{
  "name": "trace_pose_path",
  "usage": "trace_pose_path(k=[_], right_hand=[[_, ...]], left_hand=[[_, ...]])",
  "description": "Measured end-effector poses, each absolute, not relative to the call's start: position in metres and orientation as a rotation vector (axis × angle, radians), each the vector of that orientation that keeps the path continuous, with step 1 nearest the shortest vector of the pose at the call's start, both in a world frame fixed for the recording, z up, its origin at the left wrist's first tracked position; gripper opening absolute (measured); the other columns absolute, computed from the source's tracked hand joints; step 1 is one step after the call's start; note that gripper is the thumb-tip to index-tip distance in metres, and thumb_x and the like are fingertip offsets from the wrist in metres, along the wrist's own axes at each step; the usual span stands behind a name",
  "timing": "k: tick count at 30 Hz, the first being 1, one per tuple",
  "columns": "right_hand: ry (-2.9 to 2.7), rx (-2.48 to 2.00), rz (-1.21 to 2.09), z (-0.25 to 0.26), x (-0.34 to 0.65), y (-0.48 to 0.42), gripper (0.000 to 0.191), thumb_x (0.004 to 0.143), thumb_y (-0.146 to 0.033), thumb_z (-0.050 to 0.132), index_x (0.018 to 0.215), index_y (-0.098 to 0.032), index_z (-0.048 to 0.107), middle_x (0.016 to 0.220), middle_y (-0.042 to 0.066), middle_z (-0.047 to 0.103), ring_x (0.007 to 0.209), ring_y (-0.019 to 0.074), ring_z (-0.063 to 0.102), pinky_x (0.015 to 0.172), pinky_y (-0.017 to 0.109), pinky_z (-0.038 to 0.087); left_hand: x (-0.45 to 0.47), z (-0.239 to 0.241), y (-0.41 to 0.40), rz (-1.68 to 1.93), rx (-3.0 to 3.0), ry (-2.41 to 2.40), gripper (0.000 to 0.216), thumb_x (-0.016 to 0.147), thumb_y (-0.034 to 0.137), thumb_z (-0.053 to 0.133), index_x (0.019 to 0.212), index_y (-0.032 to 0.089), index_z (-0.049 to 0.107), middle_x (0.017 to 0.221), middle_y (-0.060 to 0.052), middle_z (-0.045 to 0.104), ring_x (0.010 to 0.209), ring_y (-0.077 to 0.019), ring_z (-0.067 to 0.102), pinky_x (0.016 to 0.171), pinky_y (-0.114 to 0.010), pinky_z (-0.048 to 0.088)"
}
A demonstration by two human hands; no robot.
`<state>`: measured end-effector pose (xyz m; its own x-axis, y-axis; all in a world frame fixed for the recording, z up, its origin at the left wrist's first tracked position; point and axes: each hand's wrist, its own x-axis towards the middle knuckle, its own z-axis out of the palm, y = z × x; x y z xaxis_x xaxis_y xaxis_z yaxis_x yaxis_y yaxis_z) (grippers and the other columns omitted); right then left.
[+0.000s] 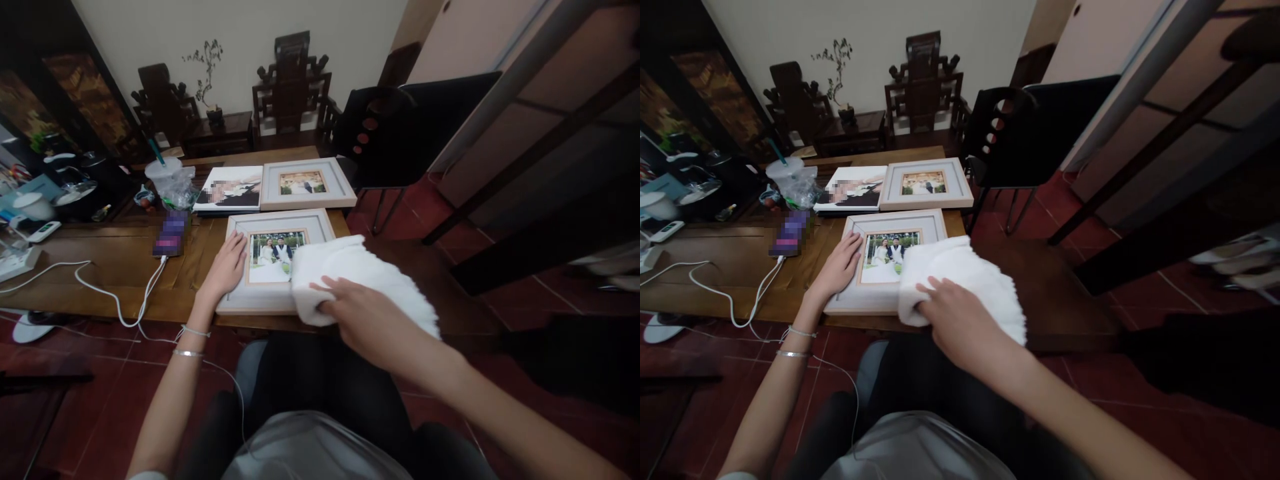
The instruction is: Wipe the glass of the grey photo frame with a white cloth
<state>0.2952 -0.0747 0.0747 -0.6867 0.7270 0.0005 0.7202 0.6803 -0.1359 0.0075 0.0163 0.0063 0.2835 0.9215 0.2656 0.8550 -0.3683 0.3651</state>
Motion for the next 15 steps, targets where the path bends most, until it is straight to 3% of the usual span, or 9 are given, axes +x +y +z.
trace_pose_path(k=[3, 7, 11, 15], right_hand=[[-2.775, -1.408, 0.205, 0.075, 0.318, -0.060, 0.051, 0.070, 0.002, 0.046, 0.107, -0.018, 0.075, 0.141, 0.015, 0.056, 0.124, 0.0337, 0.056, 0.103, 0.047, 0.047], [-2.723, -1.480, 0.158, 0.062, 0.316, -0.006, 0.055, 0.074, 0.001, 0.043, 0.119, -0.015, 0.070, 0.151, 0.016, 0.044, 0.131, 0.0344, 0.050, 0.105, 0.048, 0.044], [-2.666, -1.423, 0.052, 0.054, 0.297, 0.056, 0.060, 0.074, 0.003, 0.039, 0.127, -0.011, 0.064, 0.143, 0.017, 0.053, 0.136, 0.0293, 0.044, 0.112, 0.047, 0.035], [-2.678, -1.377, -0.092, 0.052, 0.282, 0.075, 0.057, 0.075, 0.004, 0.037, 0.123, -0.008, 0.065, 0.135, 0.019, 0.059, 0.131, 0.0328, 0.047, 0.107, 0.050, 0.037]], left_hand=[[0.008, 0.006, 0.017, 0.658, 2.394, 1.662, 0.048, 0.099, 0.026, 0.035, 0.140, 0.006, 0.048, 0.153, -0.018, 0.043, 0.149, -0.0260, 0.029, 0.122, -0.047, 0.025], [0.007, 0.005, 0.016, 0.691, 2.390, 1.662, 0.047, 0.099, 0.027, 0.035, 0.139, 0.007, 0.050, 0.152, -0.017, 0.044, 0.148, -0.0255, 0.029, 0.122, -0.046, 0.026], [0.007, 0.006, 0.015, 0.696, 2.388, 1.662, 0.046, 0.099, 0.027, 0.036, 0.138, 0.008, 0.051, 0.151, -0.017, 0.045, 0.148, -0.0257, 0.031, 0.122, -0.046, 0.027], [0.007, 0.006, 0.016, 0.715, 2.376, 1.683, 0.045, 0.099, 0.026, 0.037, 0.136, 0.008, 0.054, 0.149, -0.018, 0.048, 0.147, -0.0263, 0.032, 0.121, -0.047, 0.028]])
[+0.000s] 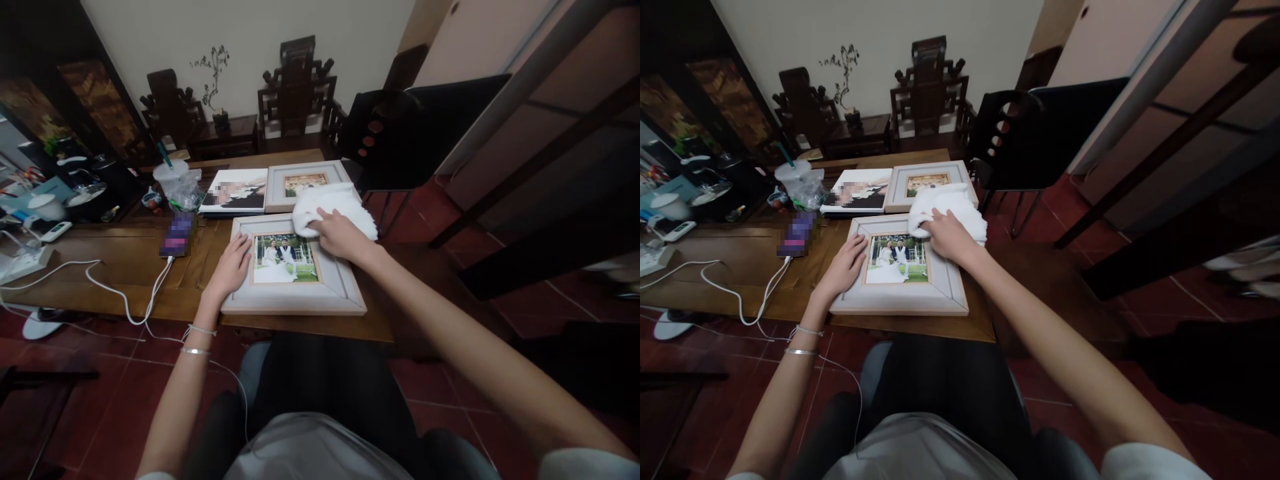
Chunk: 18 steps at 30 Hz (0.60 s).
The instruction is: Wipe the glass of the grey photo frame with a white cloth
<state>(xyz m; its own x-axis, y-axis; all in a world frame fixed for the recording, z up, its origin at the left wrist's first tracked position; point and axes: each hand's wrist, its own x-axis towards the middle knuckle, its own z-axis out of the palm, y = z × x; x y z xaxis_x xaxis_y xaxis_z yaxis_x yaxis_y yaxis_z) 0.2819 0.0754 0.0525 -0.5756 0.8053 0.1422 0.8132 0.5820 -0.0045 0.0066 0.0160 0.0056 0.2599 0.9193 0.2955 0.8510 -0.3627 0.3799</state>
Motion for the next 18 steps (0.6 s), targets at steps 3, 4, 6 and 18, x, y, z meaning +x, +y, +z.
trace_pose_path(k=[3, 4, 6, 18], right_hand=[[-2.782, -1.288, -0.142, 0.051, 0.282, 0.050, 0.052, 0.077, 0.004, 0.038, 0.118, -0.007, 0.068, 0.142, 0.020, 0.053, 0.130, 0.0371, 0.046, 0.105, 0.056, 0.037], [-2.815, -1.265, -0.121, 0.051, 0.284, 0.035, 0.050, 0.076, 0.003, 0.039, 0.117, -0.007, 0.068, 0.144, 0.020, 0.051, 0.132, 0.0384, 0.044, 0.105, 0.058, 0.036], [-2.871, -1.221, -0.012, 0.055, 0.292, 0.002, 0.049, 0.075, 0.003, 0.044, 0.116, -0.007, 0.069, 0.146, 0.020, 0.049, 0.135, 0.0398, 0.040, 0.107, 0.060, 0.034], [-2.804, -1.186, 0.196, 0.075, 0.279, 0.000, 0.068, 0.071, 0.009, 0.043, 0.128, -0.021, 0.064, 0.156, 0.011, 0.038, 0.138, 0.0353, 0.039, 0.107, 0.051, 0.040]], left_hand=[[0.006, 0.005, 0.017, 0.731, 2.375, 1.679, 0.044, 0.099, 0.025, 0.037, 0.135, 0.008, 0.055, 0.148, -0.017, 0.049, 0.146, -0.0261, 0.034, 0.121, -0.047, 0.028], [0.006, 0.005, 0.018, 0.733, 2.377, 1.673, 0.043, 0.099, 0.024, 0.037, 0.135, 0.008, 0.055, 0.148, -0.017, 0.049, 0.146, -0.0259, 0.034, 0.121, -0.047, 0.029], [0.006, 0.005, 0.019, 0.737, 2.382, 1.664, 0.043, 0.099, 0.025, 0.038, 0.135, 0.010, 0.055, 0.149, -0.016, 0.049, 0.146, -0.0254, 0.034, 0.121, -0.047, 0.029], [0.006, 0.006, 0.020, 0.734, 2.367, 1.647, 0.041, 0.099, 0.028, 0.040, 0.134, 0.013, 0.056, 0.149, -0.015, 0.049, 0.146, -0.0253, 0.034, 0.121, -0.049, 0.029]])
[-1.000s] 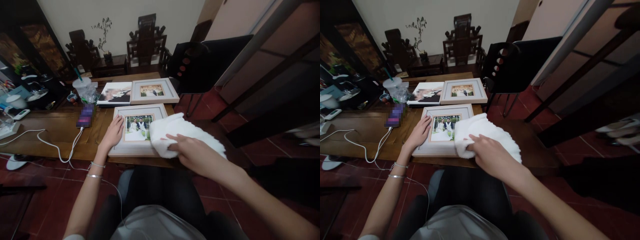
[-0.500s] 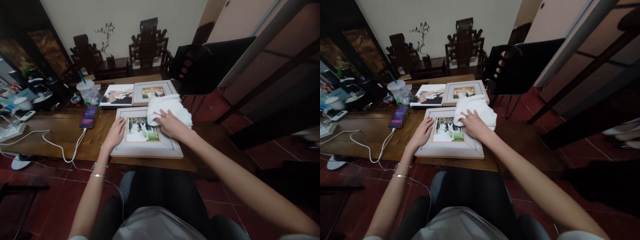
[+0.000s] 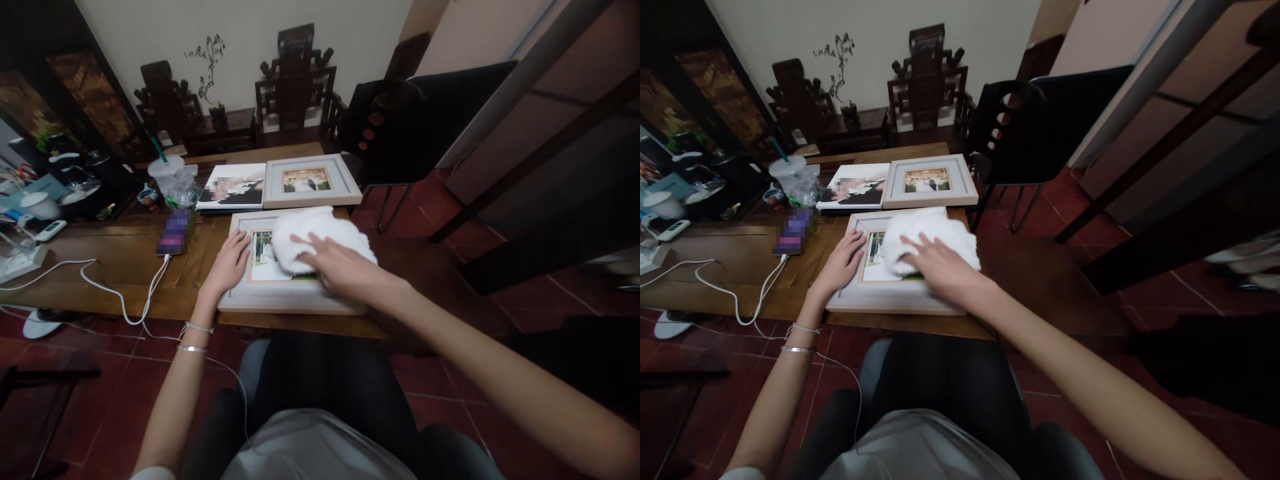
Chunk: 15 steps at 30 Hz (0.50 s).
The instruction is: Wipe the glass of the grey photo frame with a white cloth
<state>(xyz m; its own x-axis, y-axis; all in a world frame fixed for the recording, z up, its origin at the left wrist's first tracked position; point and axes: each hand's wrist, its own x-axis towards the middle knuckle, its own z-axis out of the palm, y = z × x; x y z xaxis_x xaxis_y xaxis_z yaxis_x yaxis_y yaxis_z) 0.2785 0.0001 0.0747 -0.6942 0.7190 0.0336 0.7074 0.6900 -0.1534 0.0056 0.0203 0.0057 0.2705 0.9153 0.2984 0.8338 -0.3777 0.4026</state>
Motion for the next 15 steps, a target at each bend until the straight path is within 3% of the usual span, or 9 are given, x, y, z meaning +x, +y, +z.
trace_pose_path(k=[4, 7, 12, 15], right_hand=[[-2.709, -1.352, -0.102, 0.058, 0.269, 0.054, 0.069, 0.075, 0.009, 0.038, 0.135, -0.018, 0.058, 0.156, 0.012, 0.037, 0.140, 0.0411, 0.032, 0.108, 0.062, 0.030], [-2.795, -1.324, -0.160, 0.053, 0.267, 0.055, 0.063, 0.079, 0.007, 0.036, 0.134, -0.013, 0.059, 0.154, 0.017, 0.039, 0.136, 0.0439, 0.036, 0.106, 0.062, 0.031], [-2.962, -1.225, -0.007, 0.060, 0.274, -0.005, 0.056, 0.079, 0.003, 0.042, 0.129, -0.010, 0.062, 0.151, 0.020, 0.042, 0.132, 0.0464, 0.041, 0.103, 0.061, 0.037], [-3.000, -1.104, 0.202, 0.070, 0.281, -0.042, 0.057, 0.078, 0.003, 0.042, 0.129, -0.012, 0.062, 0.151, 0.018, 0.043, 0.132, 0.0423, 0.043, 0.104, 0.058, 0.040]], left_hand=[[0.006, 0.008, 0.019, 0.739, 2.358, 1.646, 0.041, 0.099, 0.027, 0.039, 0.133, 0.012, 0.057, 0.149, -0.016, 0.049, 0.146, -0.0259, 0.034, 0.121, -0.049, 0.029], [0.006, 0.007, 0.020, 0.748, 2.351, 1.646, 0.042, 0.099, 0.027, 0.040, 0.133, 0.010, 0.057, 0.148, -0.017, 0.049, 0.146, -0.0262, 0.034, 0.121, -0.048, 0.028], [0.001, 0.006, 0.028, 0.749, 2.353, 1.611, 0.046, 0.093, 0.011, 0.036, 0.133, 0.012, 0.058, 0.148, -0.013, 0.050, 0.146, -0.0242, 0.035, 0.122, -0.048, 0.028], [-0.001, 0.006, 0.031, 0.734, 2.357, 1.573, 0.057, 0.083, 0.000, 0.036, 0.133, 0.015, 0.059, 0.150, -0.010, 0.049, 0.147, -0.0238, 0.033, 0.123, -0.051, 0.026]])
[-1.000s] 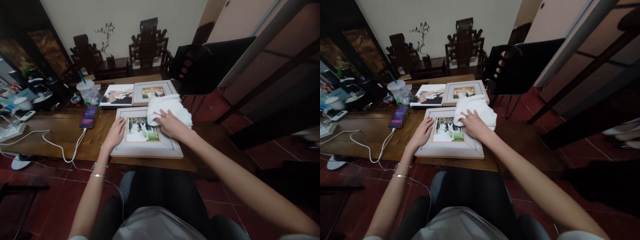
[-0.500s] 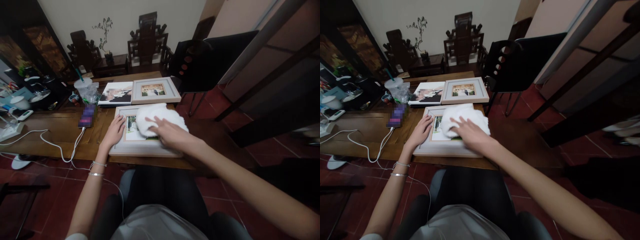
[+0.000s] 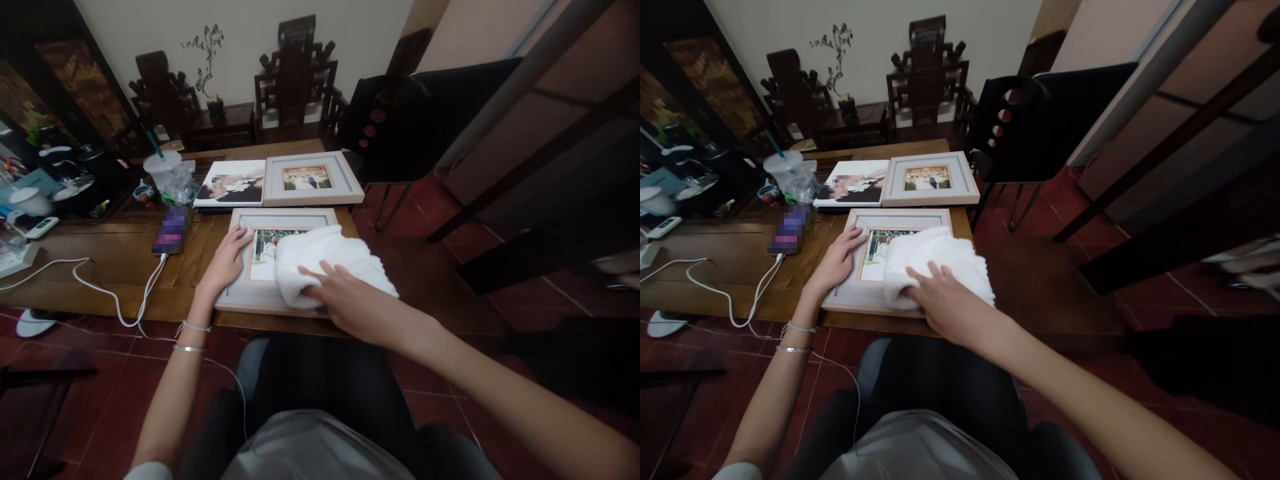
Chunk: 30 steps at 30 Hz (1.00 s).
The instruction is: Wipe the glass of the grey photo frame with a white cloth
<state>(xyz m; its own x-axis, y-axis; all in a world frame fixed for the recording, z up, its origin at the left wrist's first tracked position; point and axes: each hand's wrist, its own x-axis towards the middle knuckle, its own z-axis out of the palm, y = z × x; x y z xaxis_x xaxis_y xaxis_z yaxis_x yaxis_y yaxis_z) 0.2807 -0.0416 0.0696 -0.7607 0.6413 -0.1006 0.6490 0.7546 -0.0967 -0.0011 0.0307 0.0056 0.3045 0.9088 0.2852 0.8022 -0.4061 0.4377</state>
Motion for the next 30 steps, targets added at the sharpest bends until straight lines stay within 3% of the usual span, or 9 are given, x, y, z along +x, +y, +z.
trace_pose_path(k=[4, 11, 15, 19, 25, 30], right_hand=[[2.880, 1.078, -0.320, 0.075, 0.279, -0.051, 0.061, 0.077, 0.003, 0.041, 0.132, -0.016, 0.061, 0.152, 0.013, 0.043, 0.134, 0.0386, 0.043, 0.106, 0.055, 0.041], [2.839, 1.484, -0.049, 0.055, 0.257, 0.022, 0.060, 0.080, 0.001, 0.039, 0.136, -0.013, 0.056, 0.153, 0.016, 0.040, 0.134, 0.0427, 0.038, 0.108, 0.062, 0.032], [2.869, 1.514, 0.067, 0.048, 0.254, 0.034, 0.059, 0.081, 0.003, 0.039, 0.135, -0.013, 0.058, 0.154, 0.016, 0.040, 0.138, 0.0420, 0.034, 0.109, 0.063, 0.028], [2.844, 1.379, -0.060, 0.053, 0.261, -0.006, 0.057, 0.077, 0.002, 0.044, 0.129, -0.013, 0.062, 0.153, 0.016, 0.041, 0.139, 0.0443, 0.033, 0.110, 0.064, 0.028], [2.949, 1.143, -0.400, 0.066, 0.279, -0.068, 0.063, 0.076, 0.001, 0.041, 0.133, -0.018, 0.059, 0.153, 0.011, 0.042, 0.140, 0.0388, 0.036, 0.109, 0.058, 0.038], [2.938, 1.347, -0.266, 0.053, 0.269, -0.031, 0.061, 0.074, 0.004, 0.042, 0.129, -0.015, 0.062, 0.153, 0.013, 0.042, 0.141, 0.0416, 0.032, 0.111, 0.063, 0.030]], left_hand=[[-0.003, 0.003, 0.031, 0.748, 2.365, 1.553, 0.062, 0.080, -0.002, 0.036, 0.134, 0.017, 0.058, 0.150, -0.008, 0.049, 0.147, -0.0238, 0.033, 0.122, -0.053, 0.026], [-0.001, 0.004, 0.029, 0.687, 2.379, 1.583, 0.059, 0.083, 0.001, 0.036, 0.137, 0.015, 0.055, 0.151, -0.010, 0.047, 0.148, -0.0239, 0.030, 0.123, -0.051, 0.026], [0.004, 0.008, 0.027, 0.705, 2.356, 1.628, 0.046, 0.095, 0.016, 0.036, 0.137, 0.009, 0.053, 0.150, -0.017, 0.047, 0.147, -0.0256, 0.032, 0.122, -0.049, 0.027], [0.007, 0.009, 0.026, 0.704, 2.350, 1.644, 0.048, 0.099, 0.032, 0.040, 0.141, 0.011, 0.049, 0.153, -0.016, 0.043, 0.148, -0.0260, 0.029, 0.122, -0.049, 0.026], [0.006, 0.005, 0.028, 0.713, 2.361, 1.639, 0.046, 0.100, 0.030, 0.039, 0.139, 0.010, 0.050, 0.153, -0.016, 0.044, 0.149, -0.0255, 0.029, 0.122, -0.048, 0.026], [0.005, 0.006, 0.027, 0.728, 2.362, 1.595, 0.045, 0.100, 0.028, 0.038, 0.139, 0.012, 0.051, 0.151, -0.015, 0.047, 0.147, -0.0239, 0.033, 0.121, -0.047, 0.028]])
